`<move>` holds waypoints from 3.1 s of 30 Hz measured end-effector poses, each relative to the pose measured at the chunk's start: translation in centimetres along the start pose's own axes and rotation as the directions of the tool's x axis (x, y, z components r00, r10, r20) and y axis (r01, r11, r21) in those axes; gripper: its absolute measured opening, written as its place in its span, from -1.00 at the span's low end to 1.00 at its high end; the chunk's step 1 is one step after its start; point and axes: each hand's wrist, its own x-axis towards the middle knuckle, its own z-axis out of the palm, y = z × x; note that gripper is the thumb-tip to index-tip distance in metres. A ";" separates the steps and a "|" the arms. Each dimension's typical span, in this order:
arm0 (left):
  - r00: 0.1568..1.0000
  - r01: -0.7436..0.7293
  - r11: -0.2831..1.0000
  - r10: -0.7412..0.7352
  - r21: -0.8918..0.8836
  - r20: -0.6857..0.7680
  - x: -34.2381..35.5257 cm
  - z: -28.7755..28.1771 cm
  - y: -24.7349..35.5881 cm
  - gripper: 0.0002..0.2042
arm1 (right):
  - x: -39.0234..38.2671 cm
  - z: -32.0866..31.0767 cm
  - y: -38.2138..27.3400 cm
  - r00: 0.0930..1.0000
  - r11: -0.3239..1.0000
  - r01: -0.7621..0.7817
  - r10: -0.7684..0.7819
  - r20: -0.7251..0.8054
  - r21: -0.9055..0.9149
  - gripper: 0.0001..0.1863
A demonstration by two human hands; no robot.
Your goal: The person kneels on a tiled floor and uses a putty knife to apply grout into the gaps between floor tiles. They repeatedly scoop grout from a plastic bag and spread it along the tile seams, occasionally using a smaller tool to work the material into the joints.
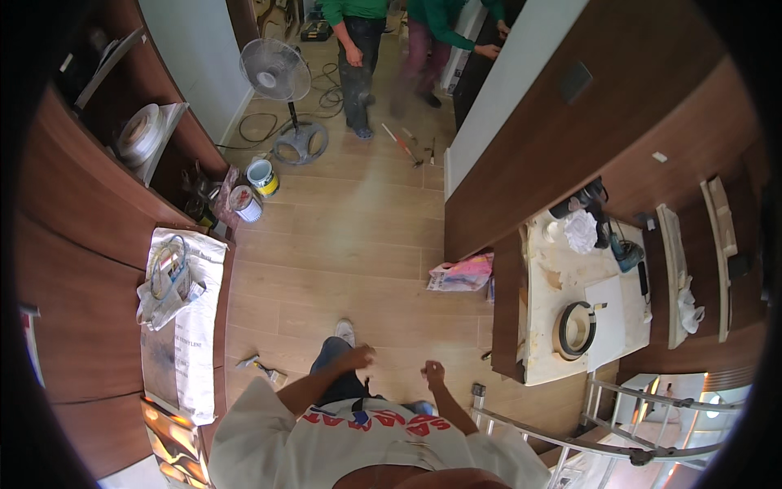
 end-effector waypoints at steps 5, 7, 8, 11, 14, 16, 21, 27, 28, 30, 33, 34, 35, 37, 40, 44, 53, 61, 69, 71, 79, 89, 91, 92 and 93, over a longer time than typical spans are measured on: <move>0.819 0.384 0.922 -0.314 0.053 -0.480 -3.4 -19.6 -3.6 -0.78 | 2.2 9.1 -12.9 0.888 0.912 0.382 -0.317 0.332 -0.150 -0.65; 0.753 0.322 0.947 -0.250 0.010 -0.609 -4.8 -25.2 -4.0 -0.79 | 2.4 13.1 -17.5 0.891 0.921 0.348 -0.267 0.368 -0.174 -0.63; 0.717 0.335 0.941 -0.283 -0.042 -0.637 -5.0 -26.8 -3.8 -0.79 | 2.2 14.8 -18.9 0.890 0.925 0.330 -0.238 0.388 -0.188 -0.63; 0.641 0.305 0.943 -0.308 -0.135 -0.703 -3.6 -29.4 -2.6 -0.77 | 5.5 16.0 -20.1 0.903 0.923 0.244 -0.104 0.418 -0.298 -0.57; 0.706 0.128 0.923 -0.342 -0.364 -0.620 -0.1 -29.0 -0.7 -0.75 | 10.7 12.6 -18.8 0.904 0.989 0.092 -0.036 0.426 -0.112 -0.52; 0.773 0.240 0.880 -0.429 -0.411 -0.467 -0.3 -29.6 -0.7 -0.71 | 12.2 15.1 -20.1 0.942 0.972 -0.143 0.191 0.276 -0.185 -0.50; 0.907 0.387 0.809 -0.421 -0.442 0.023 -1.5 -28.7 -9.2 -0.53 | 16.7 28.8 -27.3 0.875 0.902 0.269 -0.083 0.476 -0.337 -0.65; 0.855 0.485 0.854 -0.418 -0.189 0.306 7.8 -45.1 -7.2 -0.51 | 28.6 35.0 -40.4 0.896 0.985 0.018 0.060 0.440 -0.171 -0.69; 0.876 0.448 0.885 -0.407 -0.128 0.257 6.7 -46.6 -8.2 -0.51 | 28.2 38.3 -43.2 0.912 0.964 0.065 0.046 0.407 -0.256 -0.69; 0.857 0.450 0.893 -0.432 -0.002 0.282 8.5 -49.7 -8.2 -0.52 | 30.5 40.3 -48.5 0.905 0.953 0.171 -0.051 0.422 -0.252 -0.67; 0.804 0.379 0.883 -0.462 0.275 0.374 10.5 -52.5 -7.9 -0.50 | 33.0 39.4 -51.1 0.903 0.946 0.268 -0.180 0.389 -0.185 -0.66; 0.789 0.351 0.887 -0.453 0.300 0.415 11.6 -53.0 -8.9 -0.50 | 34.6 39.5 -52.4 0.892 0.937 0.314 -0.235 0.386 -0.155 -0.66; 0.784 0.318 0.901 -0.424 0.293 0.453 12.7 -53.3 -9.7 -0.51 | 35.9 38.8 -52.8 0.910 0.938 0.294 -0.217 0.353 -0.182 -0.68; 0.762 0.320 0.918 -0.396 0.234 0.512 12.3 -54.6 -12.2 -0.53 | 34.7 39.2 -50.0 0.893 0.938 0.320 -0.250 0.374 -0.135 -0.70; 0.755 0.262 0.954 -0.297 0.146 0.585 14.9 -57.7 -14.8 -0.55 | 34.5 36.1 -44.9 0.974 0.897 0.203 -0.144 0.175 -0.392 -0.75; 0.706 0.323 0.943 -0.298 0.082 0.642 12.7 -65.1 -20.4 -0.57 | 28.3 37.2 -35.5 0.989 0.990 0.035 -0.014 0.148 -0.139 -0.86; 0.781 -0.010 0.967 -0.151 0.254 0.606 16.9 -75.2 -25.5 -0.61 | 14.4 46.7 -29.6 0.987 0.987 -0.157 0.157 -0.027 -0.022 -0.88; 0.790 -0.113 0.979 -0.015 0.169 0.613 23.0 -75.9 -18.1 -0.61 | 13.6 45.4 -27.3 0.972 0.957 -0.099 0.153 -0.181 0.274 -0.77; 0.726 -0.207 0.952 -0.006 0.227 0.688 27.3 -73.8 -12.2 -0.60 | 13.4 30.9 -37.8 0.791 0.742 0.540 -0.286 -0.541 0.397 -0.63; 0.707 -0.190 0.944 -0.059 0.270 0.705 27.7 -72.4 -9.3 -0.61 | 11.8 27.6 -41.8 0.645 0.909 0.417 -0.288 -0.708 0.011 -0.62; 0.719 -0.265 0.955 0.101 0.136 0.688 33.9 -54.5 3.5 -0.67 | 2.4 -1.4 -51.1 0.149 0.803 0.488 -0.462 -0.874 -0.341 -0.61; 0.586 -0.808 0.584 0.810 -0.080 -0.010 44.2 -44.4 39.4 -0.77 | -7.1 -28.2 -65.3 -0.236 0.601 0.607 -0.488 -0.840 -0.520 -0.48; 0.490 -0.869 0.493 0.847 -0.043 -0.208 47.8 -43.1 46.7 -0.79 | -8.1 -34.9 -68.2 -0.338 0.572 0.559 -0.504 -0.795 -0.600 -0.44; 0.439 -0.887 0.462 0.850 0.009 -0.291 48.9 -42.7 49.7 -0.80 | -8.4 -38.4 -68.7 -0.379 0.580 0.487 -0.533 -0.756 -0.653 -0.42; 0.323 -0.903 0.405 0.858 0.140 -0.399 49.6 -42.7 52.9 -0.82 | -9.1 -41.4 -70.5 -0.364 0.605 0.474 -0.528 -0.767 -0.641 -0.39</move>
